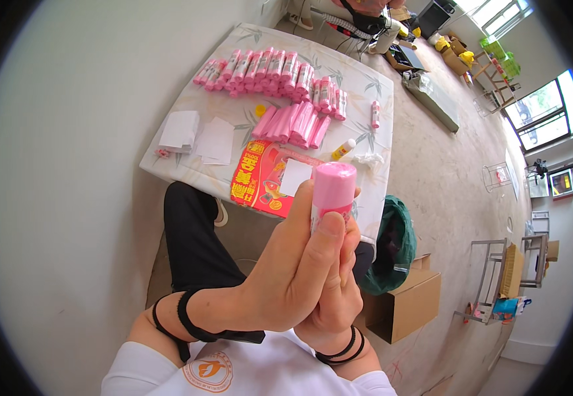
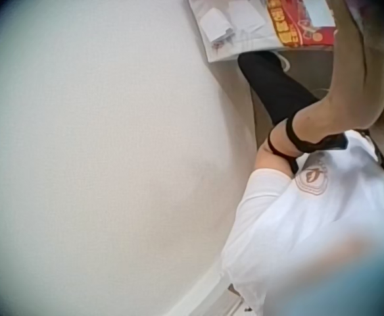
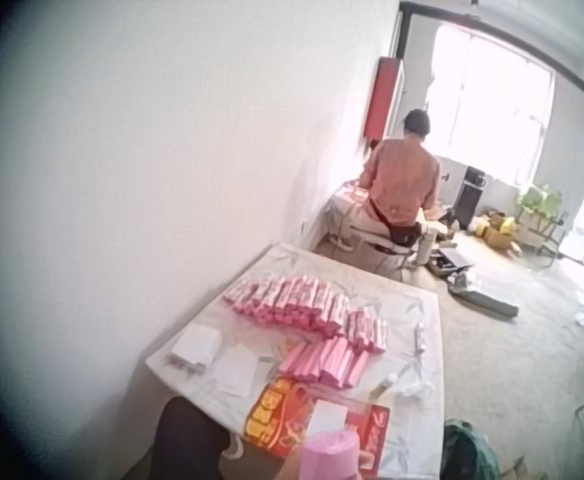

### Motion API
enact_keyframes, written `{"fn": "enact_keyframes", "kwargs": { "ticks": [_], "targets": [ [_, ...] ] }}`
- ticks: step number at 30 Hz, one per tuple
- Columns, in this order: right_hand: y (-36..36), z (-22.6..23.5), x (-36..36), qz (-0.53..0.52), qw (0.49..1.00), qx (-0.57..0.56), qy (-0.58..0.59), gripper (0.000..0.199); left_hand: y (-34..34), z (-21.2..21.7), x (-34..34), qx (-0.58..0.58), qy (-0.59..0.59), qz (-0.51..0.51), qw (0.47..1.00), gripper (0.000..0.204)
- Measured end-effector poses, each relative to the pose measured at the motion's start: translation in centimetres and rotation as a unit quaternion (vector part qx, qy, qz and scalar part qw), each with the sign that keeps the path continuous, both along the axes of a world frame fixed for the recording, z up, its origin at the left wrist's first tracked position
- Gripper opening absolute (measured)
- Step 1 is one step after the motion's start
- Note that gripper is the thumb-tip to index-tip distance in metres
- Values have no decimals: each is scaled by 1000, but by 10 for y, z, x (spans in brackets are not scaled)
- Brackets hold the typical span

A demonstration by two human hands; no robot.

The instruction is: Labeling rolls of pink plastic bags with stickers and glue.

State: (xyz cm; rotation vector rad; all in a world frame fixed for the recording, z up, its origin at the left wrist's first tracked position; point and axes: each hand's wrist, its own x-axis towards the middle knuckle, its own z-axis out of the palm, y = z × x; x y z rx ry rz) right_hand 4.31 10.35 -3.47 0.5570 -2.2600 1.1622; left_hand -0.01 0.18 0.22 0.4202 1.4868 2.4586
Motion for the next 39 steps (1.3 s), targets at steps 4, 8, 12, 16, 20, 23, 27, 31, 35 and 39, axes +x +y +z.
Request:
{"fn": "enact_keyframes", "kwargs": {
  "ticks": [4, 8, 12, 16, 20, 23, 27, 31, 35, 39],
  "targets": [
    [2, 10, 3, 27, 998, 37, -47, 64, 0, 1, 0, 19, -28, 1, 999, 36],
    [-6, 7, -9, -42, 998, 42, 1, 55, 0, -7, -5, 67, -95, -11, 993, 36],
    [-9, -2, -16, -57, 991, 90, -82, 58, 0, -25, -25, 117, -196, -43, 973, 44],
    [-12, -9, -28, -35, 996, 40, -65, 59, -10, -37, -37, 147, -264, -103, 948, 41],
    [-13, -11, -27, -11, 994, 30, -108, 63, -13, -36, -39, 146, -283, -87, 944, 39],
    [-13, -18, -23, -36, 990, 80, -115, 62, -11, -42, -42, 142, -278, -96, 945, 40],
    [-15, -27, -23, -80, 980, 157, -95, 59, -10, -46, -45, 118, -275, -83, 951, 42],
    [-11, -28, -23, -71, 975, 166, -129, 58, -7, -46, -46, 126, -303, -78, 941, 42],
    [-7, -37, -24, -58, 981, 149, -110, 56, -6, -52, -49, 120, -338, -71, 931, 40],
    [-4, -43, -25, -32, 986, 131, -100, 57, -8, -52, -49, 138, -337, -85, 928, 39]
  ]
}}
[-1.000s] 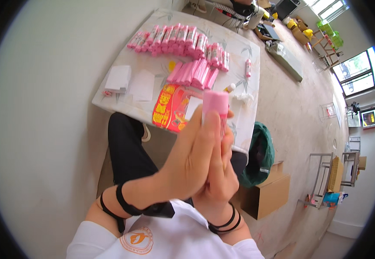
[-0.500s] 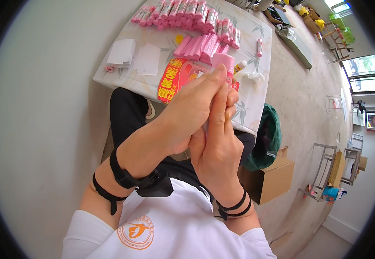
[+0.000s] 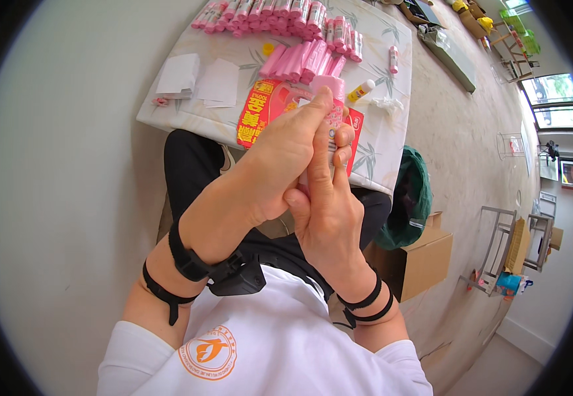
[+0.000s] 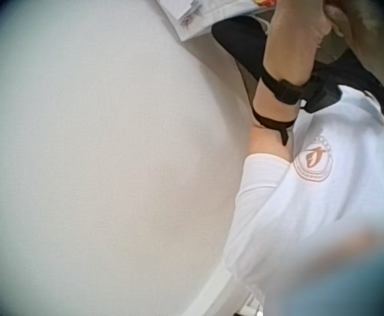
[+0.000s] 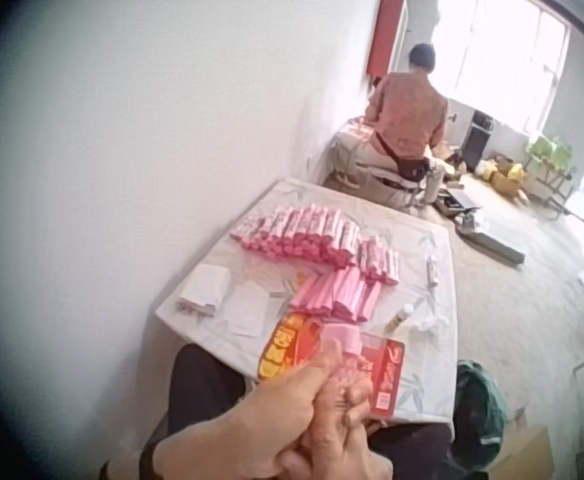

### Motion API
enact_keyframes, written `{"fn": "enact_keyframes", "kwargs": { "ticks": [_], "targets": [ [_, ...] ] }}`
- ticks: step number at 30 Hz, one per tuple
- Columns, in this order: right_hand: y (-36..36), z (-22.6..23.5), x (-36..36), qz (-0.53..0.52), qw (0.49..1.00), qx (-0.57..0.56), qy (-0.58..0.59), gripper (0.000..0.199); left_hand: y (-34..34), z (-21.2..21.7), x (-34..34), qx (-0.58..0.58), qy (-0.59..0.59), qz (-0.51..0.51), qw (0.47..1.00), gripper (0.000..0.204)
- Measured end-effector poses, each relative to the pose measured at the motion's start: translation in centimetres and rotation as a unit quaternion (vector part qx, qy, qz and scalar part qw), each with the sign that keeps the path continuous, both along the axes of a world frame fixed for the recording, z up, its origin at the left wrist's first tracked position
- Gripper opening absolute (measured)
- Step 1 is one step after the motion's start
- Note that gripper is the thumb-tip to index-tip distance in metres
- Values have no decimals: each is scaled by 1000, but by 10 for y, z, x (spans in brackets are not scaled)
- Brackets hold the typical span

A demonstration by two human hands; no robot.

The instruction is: Labeling rolls of pink plastic bags with stickers and glue.

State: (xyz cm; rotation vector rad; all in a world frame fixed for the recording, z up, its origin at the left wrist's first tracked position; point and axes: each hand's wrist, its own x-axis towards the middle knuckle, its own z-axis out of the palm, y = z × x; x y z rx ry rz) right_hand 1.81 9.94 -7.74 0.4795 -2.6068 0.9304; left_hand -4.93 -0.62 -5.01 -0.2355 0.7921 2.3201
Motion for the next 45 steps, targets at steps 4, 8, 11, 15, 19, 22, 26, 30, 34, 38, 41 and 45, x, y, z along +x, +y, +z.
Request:
{"fn": "enact_keyframes", "kwargs": {
  "ticks": [4, 8, 11, 15, 19, 22, 26, 30, 34, 38, 41, 45],
  "targets": [
    [0, -5, 3, 5, 1000, 7, -21, 59, -2, -3, 0, -3, 7, -6, 1000, 39],
    [-1, -11, 8, 7, 998, 5, -55, 59, -4, -6, 1, -19, -24, -5, 1000, 40],
    [-2, -20, 12, -2, 998, 46, -53, 61, -6, -29, -2, -6, -45, -14, 999, 41],
    [0, -22, 24, 29, 989, 38, -142, 62, -8, -57, 6, 17, -63, -24, 998, 45],
    [10, -27, 47, -75, 980, -155, -95, 78, -13, -64, 9, -2, 21, 25, 999, 51],
    [16, -20, 35, -122, 884, -396, -214, 35, -10, -47, 17, -29, 41, 16, 999, 53],
    [13, -13, 19, -9, 729, -554, -402, 42, -3, -30, 26, -35, 5, 39, 999, 52],
    [3, 1, 21, -14, 745, -541, -390, 31, -8, -29, 30, -22, 35, 34, 999, 56],
    [-5, -5, 29, -21, 749, -548, -372, 26, -14, -18, 32, -93, 127, -8, 988, 58],
    [1, -2, 43, 71, 684, -605, -400, 27, -24, -13, 39, -207, 326, -57, 921, 62],
    [-2, -5, 46, 80, 671, -621, -396, 35, -22, -10, 48, -181, 249, -48, 950, 58],
    [-17, -2, 50, -13, 667, -661, -344, 48, -16, -7, 54, -228, 239, -2, 944, 49]
  ]
}}
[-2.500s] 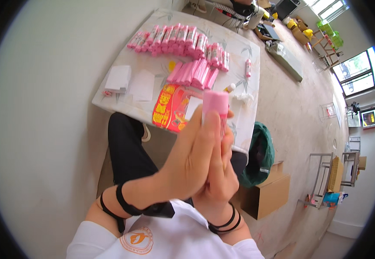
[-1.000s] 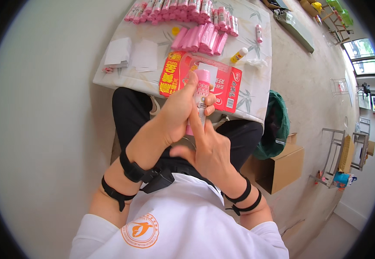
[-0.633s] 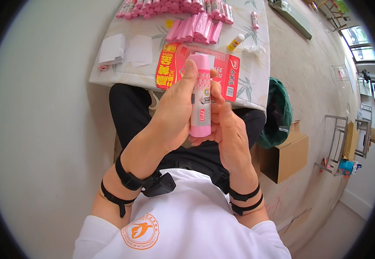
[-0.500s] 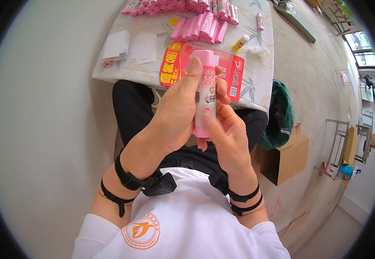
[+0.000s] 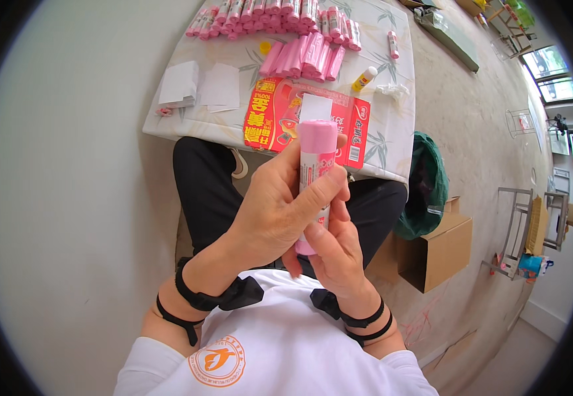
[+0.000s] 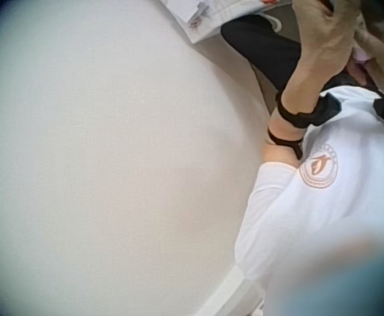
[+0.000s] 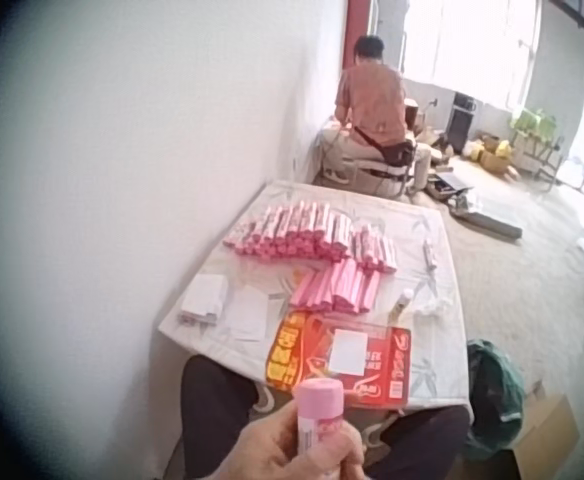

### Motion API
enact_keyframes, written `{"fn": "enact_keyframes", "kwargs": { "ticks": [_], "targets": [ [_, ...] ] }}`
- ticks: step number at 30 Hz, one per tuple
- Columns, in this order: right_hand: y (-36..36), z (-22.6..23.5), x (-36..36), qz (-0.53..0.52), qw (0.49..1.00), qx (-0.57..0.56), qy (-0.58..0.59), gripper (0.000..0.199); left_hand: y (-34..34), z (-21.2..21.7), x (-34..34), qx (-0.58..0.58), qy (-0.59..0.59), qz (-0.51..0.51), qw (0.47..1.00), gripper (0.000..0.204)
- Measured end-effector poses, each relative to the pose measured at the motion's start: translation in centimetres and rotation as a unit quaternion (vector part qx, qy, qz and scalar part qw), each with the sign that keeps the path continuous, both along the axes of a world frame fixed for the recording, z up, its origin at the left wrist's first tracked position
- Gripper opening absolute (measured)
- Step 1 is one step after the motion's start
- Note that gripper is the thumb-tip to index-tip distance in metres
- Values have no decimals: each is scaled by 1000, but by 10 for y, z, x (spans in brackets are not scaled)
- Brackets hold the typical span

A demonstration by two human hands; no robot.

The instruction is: Labeling rolls of pink plastic bags with stickers and glue.

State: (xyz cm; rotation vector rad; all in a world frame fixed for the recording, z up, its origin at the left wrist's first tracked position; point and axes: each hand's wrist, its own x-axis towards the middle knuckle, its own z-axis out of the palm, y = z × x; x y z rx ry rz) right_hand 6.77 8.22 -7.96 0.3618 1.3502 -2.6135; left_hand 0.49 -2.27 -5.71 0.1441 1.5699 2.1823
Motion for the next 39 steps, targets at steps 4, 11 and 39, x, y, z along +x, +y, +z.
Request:
{"fn": "enact_keyframes", "kwargs": {
  "ticks": [4, 11, 39],
  "targets": [
    [1, -8, 5, -14, 1000, -6, 3, 50, 4, -10, -3, 13, -6, 20, 1000, 39],
    [11, -17, -2, 157, 987, -16, -12, 18, 3, -16, -9, 16, -111, 47, 993, 54],
    [3, -25, -10, 46, 903, 404, 138, 37, 7, -31, -10, 61, -51, 59, 995, 23]
  ]
}}
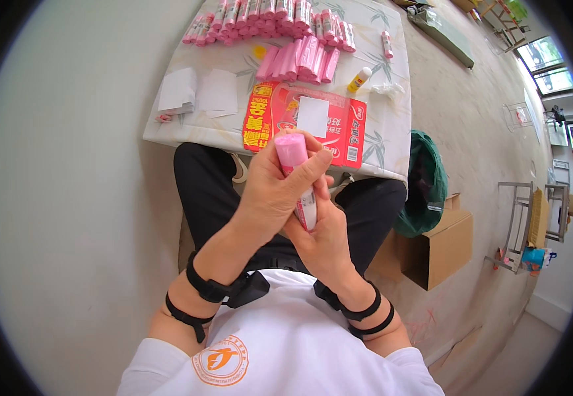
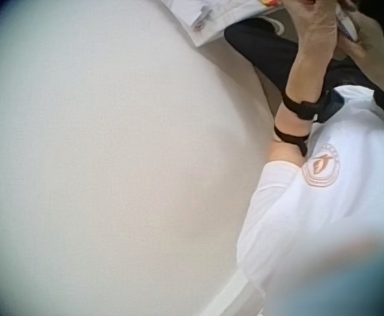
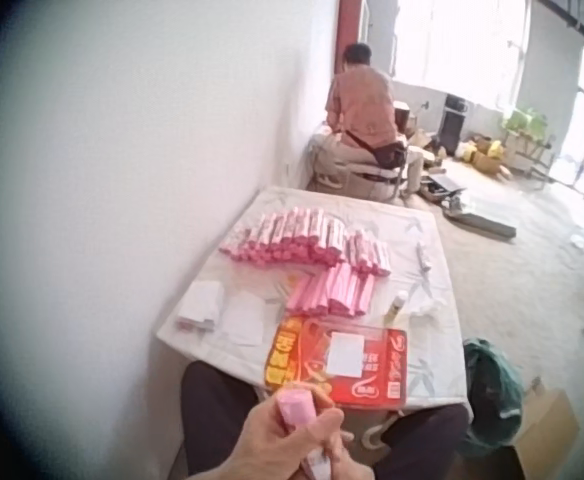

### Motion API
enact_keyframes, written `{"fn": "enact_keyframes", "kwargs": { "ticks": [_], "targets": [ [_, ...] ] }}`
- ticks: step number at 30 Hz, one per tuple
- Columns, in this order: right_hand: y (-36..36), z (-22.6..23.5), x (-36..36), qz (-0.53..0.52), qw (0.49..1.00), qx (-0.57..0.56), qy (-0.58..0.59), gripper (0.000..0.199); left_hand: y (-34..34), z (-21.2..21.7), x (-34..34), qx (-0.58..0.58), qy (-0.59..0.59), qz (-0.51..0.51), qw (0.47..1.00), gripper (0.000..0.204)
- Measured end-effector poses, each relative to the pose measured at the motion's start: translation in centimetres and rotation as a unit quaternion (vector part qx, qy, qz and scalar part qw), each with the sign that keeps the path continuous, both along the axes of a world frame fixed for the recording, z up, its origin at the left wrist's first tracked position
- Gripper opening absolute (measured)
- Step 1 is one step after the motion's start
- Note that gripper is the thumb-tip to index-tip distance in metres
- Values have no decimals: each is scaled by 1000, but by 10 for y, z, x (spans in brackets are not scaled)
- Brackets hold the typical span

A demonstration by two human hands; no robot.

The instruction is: Labeling rolls of pink plastic bags with stickers and glue.

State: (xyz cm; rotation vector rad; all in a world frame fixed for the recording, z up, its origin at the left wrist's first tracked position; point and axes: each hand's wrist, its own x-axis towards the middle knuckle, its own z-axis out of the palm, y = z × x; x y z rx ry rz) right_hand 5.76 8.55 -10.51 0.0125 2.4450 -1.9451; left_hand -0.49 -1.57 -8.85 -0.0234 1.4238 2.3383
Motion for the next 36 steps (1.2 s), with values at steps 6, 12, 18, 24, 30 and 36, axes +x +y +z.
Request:
{"fn": "enact_keyframes", "kwargs": {
  "ticks": [6, 12, 18, 24, 30, 36],
  "targets": [
    [-6, -9, 7, -8, 998, 62, 11, 40, 2, -3, 2, 49, -7, 15, 999, 29],
    [-20, -15, 12, -67, 994, 85, 17, 41, -6, -6, -5, 74, -116, -11, 990, 57],
    [-13, -10, 0, -112, 980, 150, 60, 33, -9, -17, 6, 110, -2, -32, 993, 78],
    [16, 20, 7, 32, 947, -278, -154, 50, -8, -15, 11, 81, -21, 7, 996, 45],
    [25, 25, 4, 51, 848, -474, -231, 40, -1, 11, 8, 109, -66, 9, 992, 46],
    [13, 30, 2, 25, 900, -380, -210, 32, -1, 18, 9, 44, -54, 15, 997, 52]
  ]
}}
